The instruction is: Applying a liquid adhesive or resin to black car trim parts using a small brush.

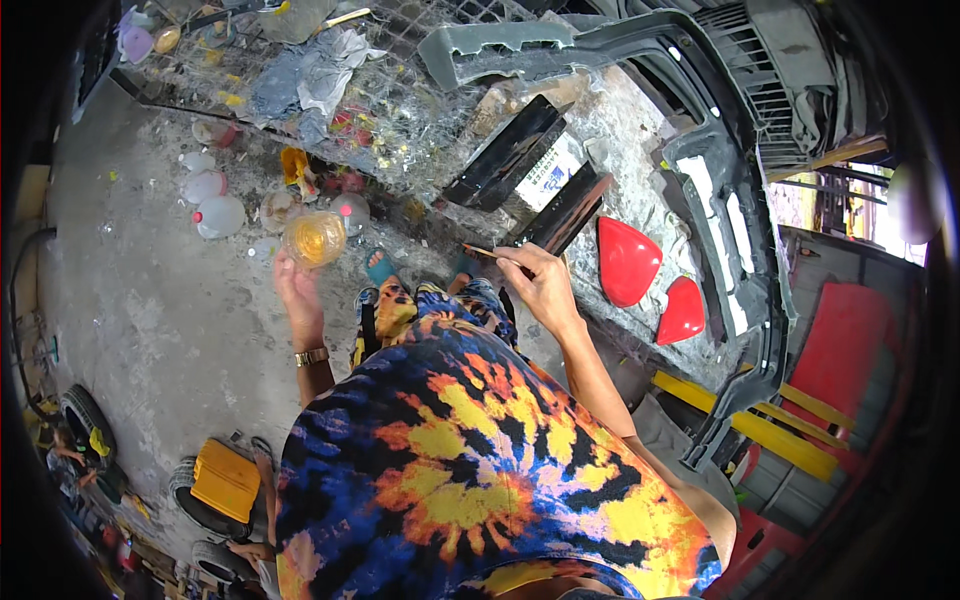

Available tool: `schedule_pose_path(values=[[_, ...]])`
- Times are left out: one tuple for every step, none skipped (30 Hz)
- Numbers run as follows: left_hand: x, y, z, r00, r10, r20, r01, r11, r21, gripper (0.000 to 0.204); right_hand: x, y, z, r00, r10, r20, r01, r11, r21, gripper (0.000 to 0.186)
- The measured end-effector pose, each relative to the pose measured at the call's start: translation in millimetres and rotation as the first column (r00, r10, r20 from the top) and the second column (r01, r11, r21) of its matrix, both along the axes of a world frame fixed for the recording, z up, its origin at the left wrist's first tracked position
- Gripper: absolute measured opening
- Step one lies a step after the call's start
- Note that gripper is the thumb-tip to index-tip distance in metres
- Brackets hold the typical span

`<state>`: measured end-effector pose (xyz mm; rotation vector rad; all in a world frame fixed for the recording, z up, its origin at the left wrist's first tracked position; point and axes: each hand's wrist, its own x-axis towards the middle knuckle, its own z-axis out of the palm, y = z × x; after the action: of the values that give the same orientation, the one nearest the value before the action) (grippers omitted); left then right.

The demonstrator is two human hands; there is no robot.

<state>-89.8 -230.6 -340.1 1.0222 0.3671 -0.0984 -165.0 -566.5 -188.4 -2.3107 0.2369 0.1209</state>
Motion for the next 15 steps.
schedule_pose_path(values=[[-0.6, -0.7, 1.4, 1.000, 0.005, 0.002, -0.005, 1.000, -0.010, 0.046, -0.6, 0.8, -0.5, 1.000, 0.003, 0.009, -0.003, 1.000, 0.003, 0.019], [-2.4, -0.7, 2.6, 1.000, 0.008, 0.011, -0.008, 1.000, -0.008, 0.046, -1.2, 1.3, -1.1, 1.000, 0.011, 0.004, -0.011, 1.000, 0.020, 0.019], [-5.0, -1.1, 4.1, 1.000, 0.006, 0.014, -0.006, 1.000, -0.004, 0.046, -2.0, 1.5, -0.9, 1.000, 0.016, -0.003, -0.016, 0.999, 0.035, 0.019], [-7.1, -1.2, 5.5, 1.000, 0.005, 0.017, -0.005, 1.000, -0.001, 0.046, -1.7, 2.2, 0.0, 1.000, 0.016, 0.004, -0.016, 0.999, 0.036, 0.019], [-8.6, -1.3, 6.8, 1.000, 0.005, 0.024, -0.005, 1.000, -0.001, 0.046, -0.8, 3.4, 1.2, 0.999, 0.036, 0.005, -0.036, 0.999, 0.027, 0.019], [-11.2, -1.2, 7.8, 1.000, 0.014, 0.017, -0.014, 1.000, 0.003, 0.048, -1.0, 4.5, 1.7, 0.998, 0.057, 0.003, -0.057, 0.998, 0.019, 0.019], [-13.3, -1.0, 8.4, 1.000, 0.023, 0.011, -0.023, 1.000, 0.007, 0.051, -1.7, 5.5, 0.8, 0.998, 0.058, 0.007, -0.058, 0.998, 0.018, 0.019], [-14.8, -0.9, 8.5, 1.000, 0.024, 0.015, -0.025, 1.000, 0.005, 0.051, -2.5, 6.4, -0.9, 0.998, 0.065, 0.023, -0.066, 0.997, 0.031, 0.019], [-16.1, -0.1, 8.8, 1.000, 0.025, 0.009, -0.025, 1.000, 0.008, 0.052, -2.7, 7.7, -1.6, 0.997, 0.074, 0.038, -0.075, 0.996, 0.045, 0.020], [-17.4, 0.6, 9.0, 1.000, 0.027, 0.004, -0.027, 1.000, 0.012, 0.052, -3.0, 9.0, -0.7, 0.996, 0.077, 0.041, -0.079, 0.996, 0.044, 0.020], [-18.7, 1.5, 8.6, 1.000, 0.030, 0.006, -0.030, 0.999, 0.010, 0.052, -3.9, 10.6, 0.9, 0.995, 0.094, 0.021, -0.095, 0.995, 0.035, 0.020], [-19.1, 2.1, 8.3, 1.000, 0.023, 0.017, -0.023, 1.000, 0.001, 0.052, -4.9, 12.1, 2.5, 0.994, 0.109, 0.001, -0.109, 0.994, 0.024, 0.020], [-19.6, 2.5, 8.5, 0.999, 0.015, 0.028, -0.015, 1.000, -0.009, 0.052, -6.0, 14.2, 3.2, 0.994, 0.110, 0.004, -0.110, 0.994, 0.021, 0.020], [-20.3, 2.6, 9.4, 0.999, 0.016, 0.031, -0.016, 1.000, -0.012, 0.052, -7.3, 16.9, 3.4, 0.994, 0.108, -0.015, -0.107, 0.993, 0.045, 0.020], [-19.6, 0.8, 11.2, 0.999, 0.022, 0.034, -0.021, 1.000, -0.011, 0.052, -8.0, 18.3, 3.2, 0.994, 0.102, -0.033, -0.100, 0.993, 0.069, 0.021]])
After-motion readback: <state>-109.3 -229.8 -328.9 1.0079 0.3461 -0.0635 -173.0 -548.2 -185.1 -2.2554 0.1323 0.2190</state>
